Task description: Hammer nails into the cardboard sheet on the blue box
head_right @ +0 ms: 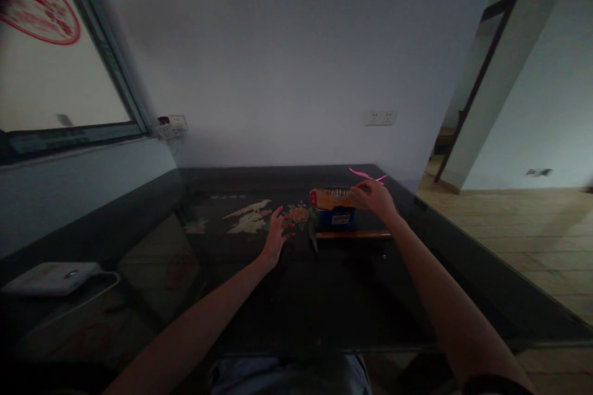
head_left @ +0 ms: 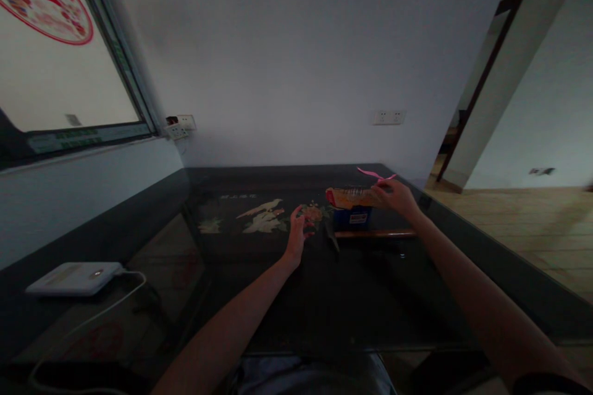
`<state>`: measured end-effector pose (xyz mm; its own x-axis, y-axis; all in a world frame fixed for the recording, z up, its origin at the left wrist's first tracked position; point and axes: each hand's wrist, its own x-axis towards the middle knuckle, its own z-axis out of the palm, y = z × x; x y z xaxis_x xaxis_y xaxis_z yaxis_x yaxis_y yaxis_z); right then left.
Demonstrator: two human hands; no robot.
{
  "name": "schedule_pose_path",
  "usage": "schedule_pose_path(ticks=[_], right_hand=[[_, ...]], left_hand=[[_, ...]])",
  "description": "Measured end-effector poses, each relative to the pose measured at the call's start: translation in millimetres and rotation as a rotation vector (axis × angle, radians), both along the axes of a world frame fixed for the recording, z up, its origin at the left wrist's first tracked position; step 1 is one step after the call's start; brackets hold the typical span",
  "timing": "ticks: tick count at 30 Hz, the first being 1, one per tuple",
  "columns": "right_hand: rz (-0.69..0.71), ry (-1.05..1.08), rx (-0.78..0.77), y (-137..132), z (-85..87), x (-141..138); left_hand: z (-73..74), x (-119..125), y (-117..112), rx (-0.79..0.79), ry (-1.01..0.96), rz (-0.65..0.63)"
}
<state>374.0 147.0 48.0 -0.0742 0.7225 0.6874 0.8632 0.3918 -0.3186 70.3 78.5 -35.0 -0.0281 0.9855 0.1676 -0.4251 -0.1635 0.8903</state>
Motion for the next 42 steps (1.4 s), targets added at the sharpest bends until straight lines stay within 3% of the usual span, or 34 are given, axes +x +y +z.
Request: schedule_pose_path(ticks=[5, 10, 20, 26, 32, 37, 42], right_hand=[[0.098, -0.394, -0.335, 23, -8.9, 2], [0.091, -0.487, -0.511, 33, -13.0, -11], [0.081, -0.497, -0.503, 41, -19.7, -15], [0.13, -0.495, -0.502, 54, -17.2, -46], [0.182, -0.482, -0.48, 64, -18.8, -99], [0.254, -0.48, -0.464, 54, -17.9, -138], [0.329, -0.499, -0.437, 28, -13.3, -163]], left_hand=[[-0.8, 0, 0, 0.013, 0.013, -0.004], [-2.6, 0, 1, 0.014, 0.022, -0.024], [-1.1, 0, 0, 0.018, 0.1, -0.042], [-1.4, -3, 4, 0.044, 0.13, -0.03], [9.4, -18, 17, 0.114, 0.307, 0.163], [33.1, -40, 21, 0.412, 0.617, 0.458], [53.7, -51, 18, 0.587, 0.783, 0.59]])
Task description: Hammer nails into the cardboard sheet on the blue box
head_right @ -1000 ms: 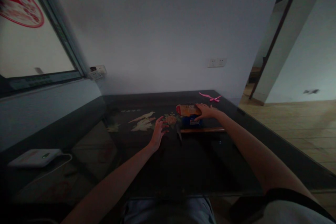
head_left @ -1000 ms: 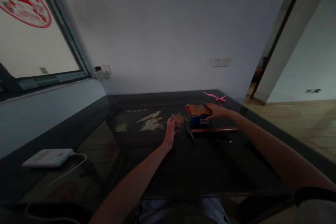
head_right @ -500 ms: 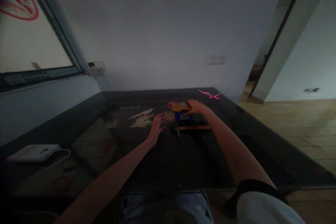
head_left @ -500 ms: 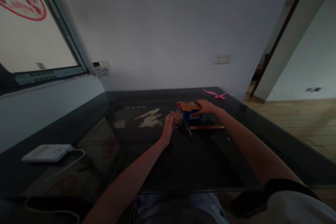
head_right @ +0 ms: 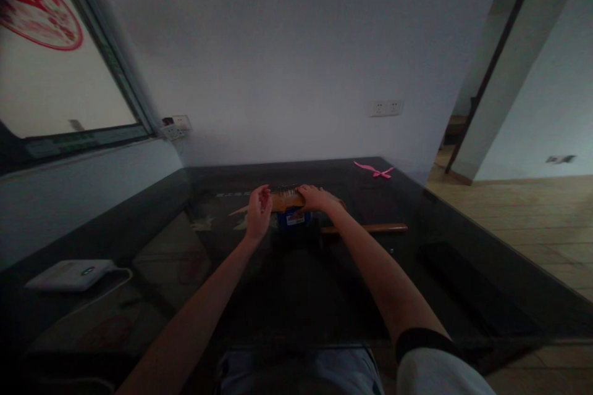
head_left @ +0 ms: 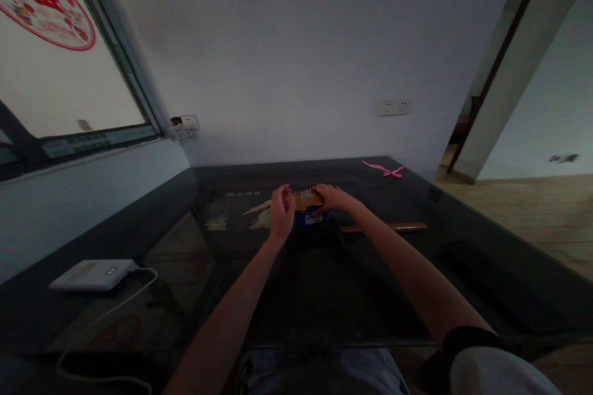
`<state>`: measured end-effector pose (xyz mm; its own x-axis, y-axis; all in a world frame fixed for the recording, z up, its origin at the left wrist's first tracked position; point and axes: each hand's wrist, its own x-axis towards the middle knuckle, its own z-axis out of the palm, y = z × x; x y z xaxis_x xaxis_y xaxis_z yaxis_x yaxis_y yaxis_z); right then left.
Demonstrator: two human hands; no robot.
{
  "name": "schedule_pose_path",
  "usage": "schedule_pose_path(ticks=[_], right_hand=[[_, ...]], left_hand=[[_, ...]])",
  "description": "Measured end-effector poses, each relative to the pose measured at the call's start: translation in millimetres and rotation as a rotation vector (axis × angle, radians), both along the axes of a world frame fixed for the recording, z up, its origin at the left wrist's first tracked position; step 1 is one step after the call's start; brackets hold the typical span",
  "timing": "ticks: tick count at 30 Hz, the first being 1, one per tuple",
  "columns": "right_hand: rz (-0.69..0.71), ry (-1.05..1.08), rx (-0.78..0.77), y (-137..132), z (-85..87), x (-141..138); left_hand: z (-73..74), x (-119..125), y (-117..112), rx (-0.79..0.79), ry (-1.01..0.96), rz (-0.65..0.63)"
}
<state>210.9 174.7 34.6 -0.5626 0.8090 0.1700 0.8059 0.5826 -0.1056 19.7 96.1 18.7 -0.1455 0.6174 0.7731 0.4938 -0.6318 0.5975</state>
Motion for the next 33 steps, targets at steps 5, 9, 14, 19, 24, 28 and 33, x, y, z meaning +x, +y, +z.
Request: schedule_pose_path(ticks=[5, 9, 14, 19, 24, 28, 33], right_hand=[[0.066, 0.019, 0.033, -32, 1.5, -11], [0.082, 0.002, 0.056, -55, 3.2, -11], [0.091, -0.043, 0.062, -83, 10.8, -6], [0.087, -0.087, 0.006, -100, 20.5, -4], [0.194, 0.079, -0.192, -90, 31.3, 6], [0.139, 0.456, -0.147, -77, 34.5, 9], [0.179, 0.566, -0.194, -68, 21.5, -4]], left_hand=[[6.2, -13, 6, -0.047, 0.083, -0.012], [9.8, -22, 6, -0.252, 0.211, -0.115], [18.3, -25, -2, -0.414, 0.385, -0.235], [28.5, -29, -7, -0.484, 0.501, -0.253], [32.3, -29, -9, -0.46, 0.556, -0.263], [29.5, -28, -10, -0.484, 0.539, -0.278], [21.9, -30, -5, -0.443, 0.52, -0.309]])
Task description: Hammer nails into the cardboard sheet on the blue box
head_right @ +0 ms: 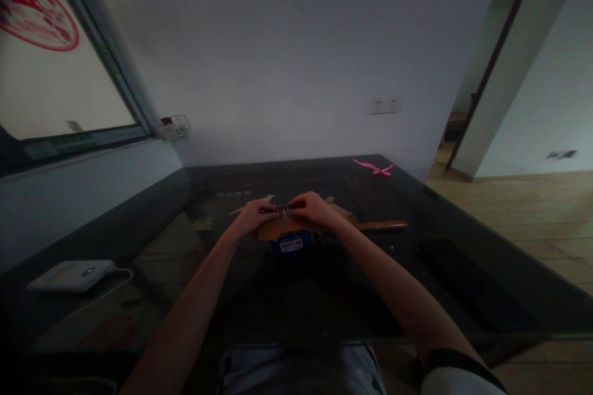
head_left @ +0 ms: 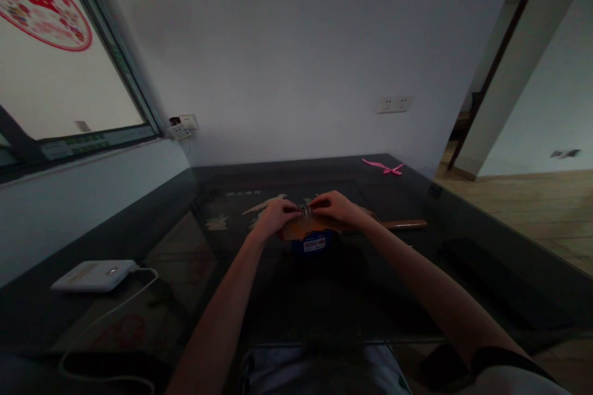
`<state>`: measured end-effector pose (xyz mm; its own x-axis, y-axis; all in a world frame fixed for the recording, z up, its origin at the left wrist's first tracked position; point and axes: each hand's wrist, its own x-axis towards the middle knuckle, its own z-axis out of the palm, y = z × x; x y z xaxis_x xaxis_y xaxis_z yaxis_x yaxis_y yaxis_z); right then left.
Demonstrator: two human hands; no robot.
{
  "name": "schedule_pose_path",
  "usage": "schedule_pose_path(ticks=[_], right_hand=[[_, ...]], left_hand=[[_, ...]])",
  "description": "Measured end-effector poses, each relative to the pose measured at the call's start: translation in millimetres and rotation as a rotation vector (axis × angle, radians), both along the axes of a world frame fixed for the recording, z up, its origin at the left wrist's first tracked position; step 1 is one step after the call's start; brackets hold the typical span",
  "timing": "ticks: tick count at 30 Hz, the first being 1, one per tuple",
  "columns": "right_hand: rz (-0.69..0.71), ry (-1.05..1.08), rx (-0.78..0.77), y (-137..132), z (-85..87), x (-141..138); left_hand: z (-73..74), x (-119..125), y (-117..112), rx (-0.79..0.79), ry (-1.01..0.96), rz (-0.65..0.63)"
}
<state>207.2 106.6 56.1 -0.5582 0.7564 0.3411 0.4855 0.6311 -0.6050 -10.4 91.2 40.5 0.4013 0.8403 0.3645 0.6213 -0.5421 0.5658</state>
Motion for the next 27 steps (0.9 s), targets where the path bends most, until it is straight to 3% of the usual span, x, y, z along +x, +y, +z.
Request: schedule_pose_path(ticks=[4, 11, 20, 27], right_hand=[[-0.03, 0.008, 0.034, 4, -9.7, -7], [-0.122, 0.083, 0.067, -3, -9.3, -8], [-0.135, 0.317, -0.07, -6, -13.8, -13], [-0.159, 0.509, -0.136, 0, -6.3, -9]], left_hand=[[-2.7, -1, 3, 0.024, 0.003, -0.01], [5.0, -1, -2, 0.016, 0.06, 0.014], [5.0, -1, -2, 0.0, 0.065, -0.009], [0.4, -1, 0, -0.041, 0.017, -0.006]])
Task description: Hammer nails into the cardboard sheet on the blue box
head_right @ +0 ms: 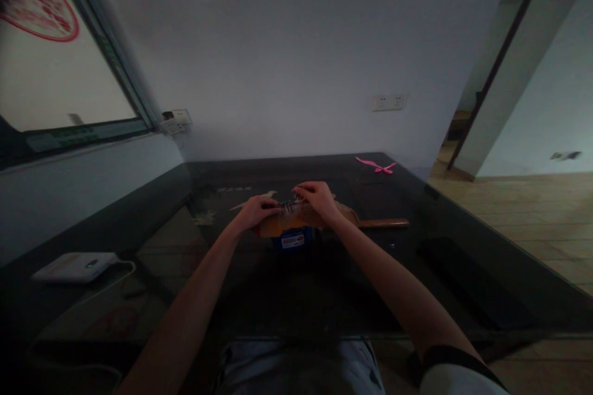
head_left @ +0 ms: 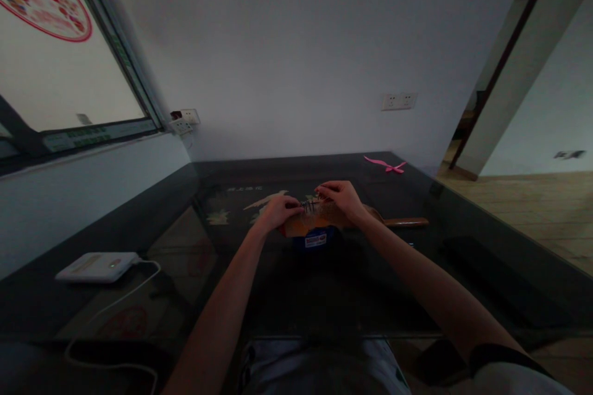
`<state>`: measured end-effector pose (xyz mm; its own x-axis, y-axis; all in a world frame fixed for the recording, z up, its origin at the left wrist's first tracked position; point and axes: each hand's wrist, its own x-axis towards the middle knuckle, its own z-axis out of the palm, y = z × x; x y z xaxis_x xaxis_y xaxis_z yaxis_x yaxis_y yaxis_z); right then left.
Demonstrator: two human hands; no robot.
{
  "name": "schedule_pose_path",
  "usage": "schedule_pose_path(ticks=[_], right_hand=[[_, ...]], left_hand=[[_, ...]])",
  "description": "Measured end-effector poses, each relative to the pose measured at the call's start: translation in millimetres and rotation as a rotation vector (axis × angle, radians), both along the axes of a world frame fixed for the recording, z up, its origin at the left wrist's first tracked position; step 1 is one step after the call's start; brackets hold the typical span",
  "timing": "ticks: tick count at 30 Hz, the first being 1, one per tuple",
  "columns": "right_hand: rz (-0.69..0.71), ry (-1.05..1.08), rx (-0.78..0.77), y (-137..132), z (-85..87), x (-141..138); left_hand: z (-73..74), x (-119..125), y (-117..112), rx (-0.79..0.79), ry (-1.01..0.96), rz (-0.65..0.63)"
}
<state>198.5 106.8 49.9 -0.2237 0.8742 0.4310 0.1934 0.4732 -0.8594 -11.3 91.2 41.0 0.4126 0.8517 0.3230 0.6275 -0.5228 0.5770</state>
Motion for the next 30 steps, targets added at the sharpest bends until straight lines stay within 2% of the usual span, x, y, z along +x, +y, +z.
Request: schedule_pose_path(ticks=[5, 9, 18, 25, 30], right_hand=[[0.018, -0.276, 0.109, -2, 0.8, 0], [0.038, -0.39, 0.147, -6, 0.4, -4], [0.138, -0.437, 0.147, -5, -2.4, -4], [0.014, -0.462, 0.219, -4, -6.2, -9], [0.003, -0.442, 0.231, -5, -7.8, -9]], left_hand=[[-1.6, 0, 1, -0.011, -0.046, -0.012], [-3.8, 0, 3, -0.007, -0.044, 0.006], [-9.7, 3, 6, 0.111, 0.041, 0.046], [-6.7, 4, 2, 0.115, 0.037, 0.055], [-0.1, 0, -2, 0.036, 0.003, -0.001]])
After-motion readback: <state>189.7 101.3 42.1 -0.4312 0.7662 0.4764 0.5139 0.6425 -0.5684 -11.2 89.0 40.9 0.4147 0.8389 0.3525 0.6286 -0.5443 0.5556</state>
